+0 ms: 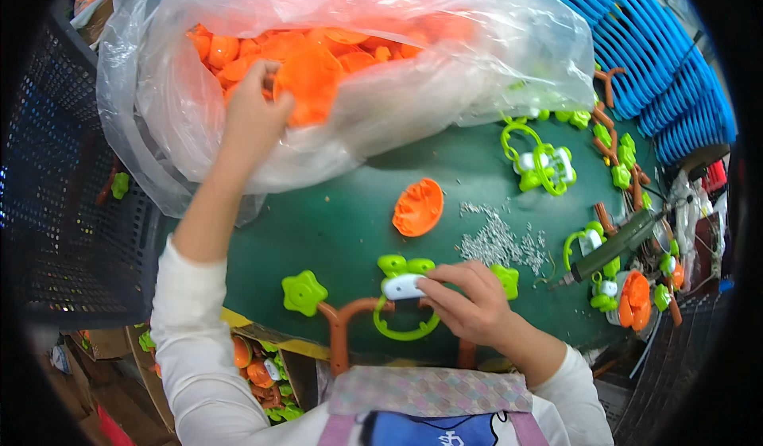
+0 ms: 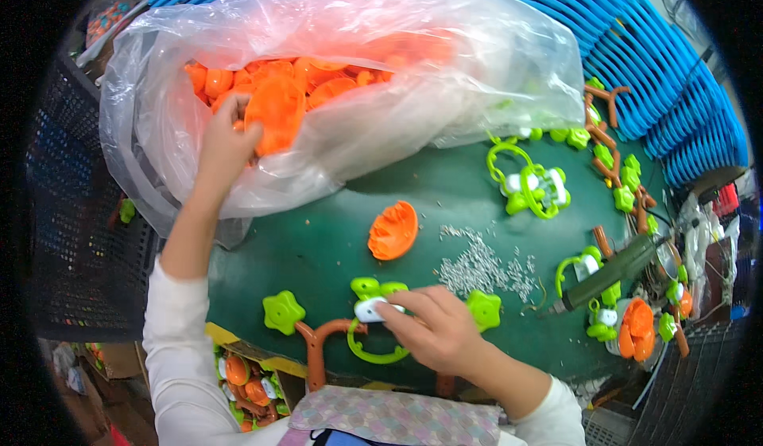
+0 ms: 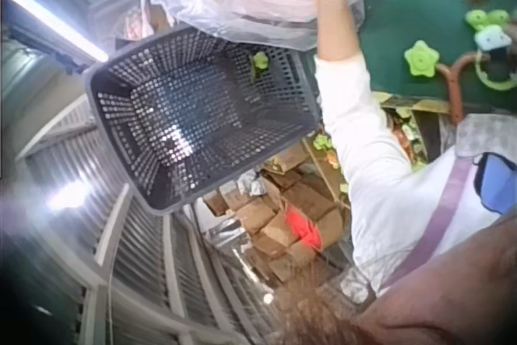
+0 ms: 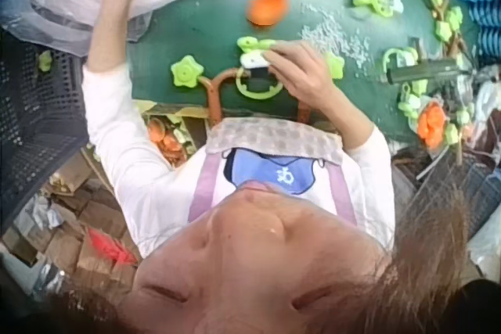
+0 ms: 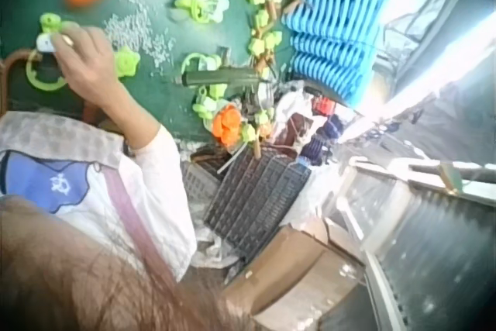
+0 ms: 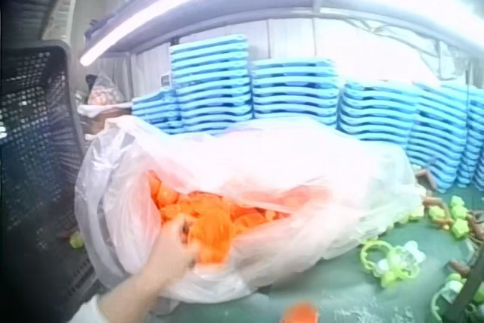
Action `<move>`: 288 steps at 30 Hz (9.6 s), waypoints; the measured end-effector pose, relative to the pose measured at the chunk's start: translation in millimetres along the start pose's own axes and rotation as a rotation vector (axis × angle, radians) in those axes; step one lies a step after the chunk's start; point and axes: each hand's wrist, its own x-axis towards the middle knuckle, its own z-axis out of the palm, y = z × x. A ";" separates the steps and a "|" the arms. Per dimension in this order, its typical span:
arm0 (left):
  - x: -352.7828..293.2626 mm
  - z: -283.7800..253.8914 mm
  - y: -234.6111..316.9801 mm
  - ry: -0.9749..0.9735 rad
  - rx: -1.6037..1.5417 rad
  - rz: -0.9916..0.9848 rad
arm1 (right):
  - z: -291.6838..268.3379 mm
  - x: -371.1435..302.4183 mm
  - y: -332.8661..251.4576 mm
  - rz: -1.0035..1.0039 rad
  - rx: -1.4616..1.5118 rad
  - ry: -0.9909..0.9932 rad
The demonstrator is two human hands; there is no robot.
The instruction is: The person assembles small plastic toys by attaching orange and green components to a central white piece. They use a power drill to secure the parts with screws, then place the finished toys into a cardboard box. The process is repeated multiple times with consistent hand movements and tool use.
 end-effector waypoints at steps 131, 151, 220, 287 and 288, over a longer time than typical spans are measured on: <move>-313.8 89.9 35.8 -0.229 -1.342 -0.536 | 11.3 -13.9 -25.1 0.045 0.165 -0.189; -320.2 83.0 38.7 -0.245 -1.348 -0.552 | 11.2 -10.9 -30.7 -0.053 -0.066 -0.144; -242.9 79.2 45.0 -0.746 -0.570 -0.682 | 7.9 -86.0 -19.4 0.391 0.366 0.026; -259.2 75.8 39.7 -0.675 -0.630 -0.666 | -11.3 -48.5 13.7 0.437 0.872 0.962; -258.8 75.9 39.8 -0.679 -0.632 -0.665 | -14.8 -47.6 7.7 0.412 0.940 0.964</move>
